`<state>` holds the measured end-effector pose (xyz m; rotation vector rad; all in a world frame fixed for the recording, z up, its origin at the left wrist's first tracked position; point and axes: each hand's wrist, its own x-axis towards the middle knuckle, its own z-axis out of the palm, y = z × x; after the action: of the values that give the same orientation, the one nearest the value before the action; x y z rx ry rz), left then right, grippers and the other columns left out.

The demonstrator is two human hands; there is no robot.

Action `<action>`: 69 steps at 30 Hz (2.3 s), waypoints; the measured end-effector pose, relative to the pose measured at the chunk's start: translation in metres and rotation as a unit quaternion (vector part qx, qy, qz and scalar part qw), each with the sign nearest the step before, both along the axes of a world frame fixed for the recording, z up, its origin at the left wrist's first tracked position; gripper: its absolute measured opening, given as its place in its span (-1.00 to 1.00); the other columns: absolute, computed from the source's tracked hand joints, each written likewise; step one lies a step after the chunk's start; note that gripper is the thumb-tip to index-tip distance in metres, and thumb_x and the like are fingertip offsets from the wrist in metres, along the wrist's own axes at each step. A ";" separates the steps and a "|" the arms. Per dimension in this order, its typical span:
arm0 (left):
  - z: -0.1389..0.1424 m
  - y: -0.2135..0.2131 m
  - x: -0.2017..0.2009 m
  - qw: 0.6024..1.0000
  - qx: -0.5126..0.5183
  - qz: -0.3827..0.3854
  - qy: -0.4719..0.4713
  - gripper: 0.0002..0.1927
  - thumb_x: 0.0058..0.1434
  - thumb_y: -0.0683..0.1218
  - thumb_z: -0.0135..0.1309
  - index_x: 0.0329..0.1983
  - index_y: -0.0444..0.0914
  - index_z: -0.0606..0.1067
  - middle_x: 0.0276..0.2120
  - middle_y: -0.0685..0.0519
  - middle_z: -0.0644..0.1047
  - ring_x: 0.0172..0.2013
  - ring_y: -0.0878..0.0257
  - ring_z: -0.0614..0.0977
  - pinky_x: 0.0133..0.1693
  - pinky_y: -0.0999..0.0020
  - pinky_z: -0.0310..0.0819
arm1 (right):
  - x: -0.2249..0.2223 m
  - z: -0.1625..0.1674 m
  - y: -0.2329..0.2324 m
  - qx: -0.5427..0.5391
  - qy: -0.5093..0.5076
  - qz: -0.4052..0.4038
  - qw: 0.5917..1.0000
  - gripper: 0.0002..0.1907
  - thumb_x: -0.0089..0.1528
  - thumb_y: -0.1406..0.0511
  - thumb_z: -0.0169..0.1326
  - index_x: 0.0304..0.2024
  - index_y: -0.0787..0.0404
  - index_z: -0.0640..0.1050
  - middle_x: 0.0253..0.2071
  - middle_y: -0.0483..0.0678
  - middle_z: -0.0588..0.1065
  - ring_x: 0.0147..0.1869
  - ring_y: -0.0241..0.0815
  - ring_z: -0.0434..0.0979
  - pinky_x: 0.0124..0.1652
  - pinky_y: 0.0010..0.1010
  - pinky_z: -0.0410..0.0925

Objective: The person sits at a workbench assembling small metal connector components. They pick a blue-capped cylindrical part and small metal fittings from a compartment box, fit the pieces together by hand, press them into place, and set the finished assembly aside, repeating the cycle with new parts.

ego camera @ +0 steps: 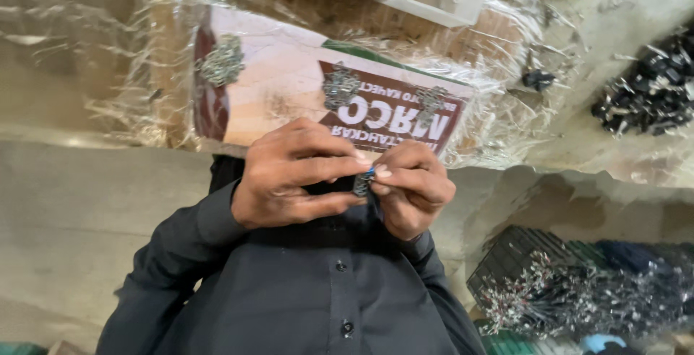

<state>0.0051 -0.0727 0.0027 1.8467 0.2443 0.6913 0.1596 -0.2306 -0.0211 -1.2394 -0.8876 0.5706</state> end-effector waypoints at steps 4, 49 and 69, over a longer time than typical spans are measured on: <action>0.002 -0.005 0.006 1.000 -0.011 -0.001 0.003 -0.50 0.01 -0.13 0.48 0.04 -0.22 0.60 -0.07 0.02 0.60 -0.14 0.07 0.63 -0.07 0.22 0.56 | 0.007 0.001 -0.004 0.007 0.026 0.029 0.999 -0.81 0.13 0.49 0.20 -0.20 0.29 0.64 -0.28 -0.01 0.54 -0.22 -0.14 0.54 -0.21 -0.38 0.41; -0.006 0.025 -0.011 0.998 0.035 0.057 0.005 -0.64 0.16 -0.12 0.46 -0.03 -0.30 0.62 -0.11 -0.05 0.61 -0.13 0.03 0.65 -0.08 0.18 0.59 | 0.010 0.001 -0.016 -0.291 -0.468 0.016 0.834 -0.49 0.12 0.11 0.45 0.05 0.20 0.69 -0.29 -0.06 0.43 -0.29 -0.08 0.46 -0.28 -0.28 0.33; -0.002 0.010 0.013 0.999 0.044 0.029 0.006 -0.56 0.04 -0.11 0.49 -0.01 -0.22 0.63 -0.12 0.01 0.62 -0.20 0.07 0.63 -0.12 0.20 0.56 | 0.017 0.031 0.014 -0.224 -0.341 -0.058 0.911 -0.70 0.12 0.56 0.31 -0.10 0.27 0.66 -0.22 0.02 0.57 -0.19 -0.03 0.56 -0.16 -0.28 0.40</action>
<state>0.0178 -0.0625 0.0003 1.9338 0.2802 0.7415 0.1763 -0.2169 0.0097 -1.9598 -1.2919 0.2346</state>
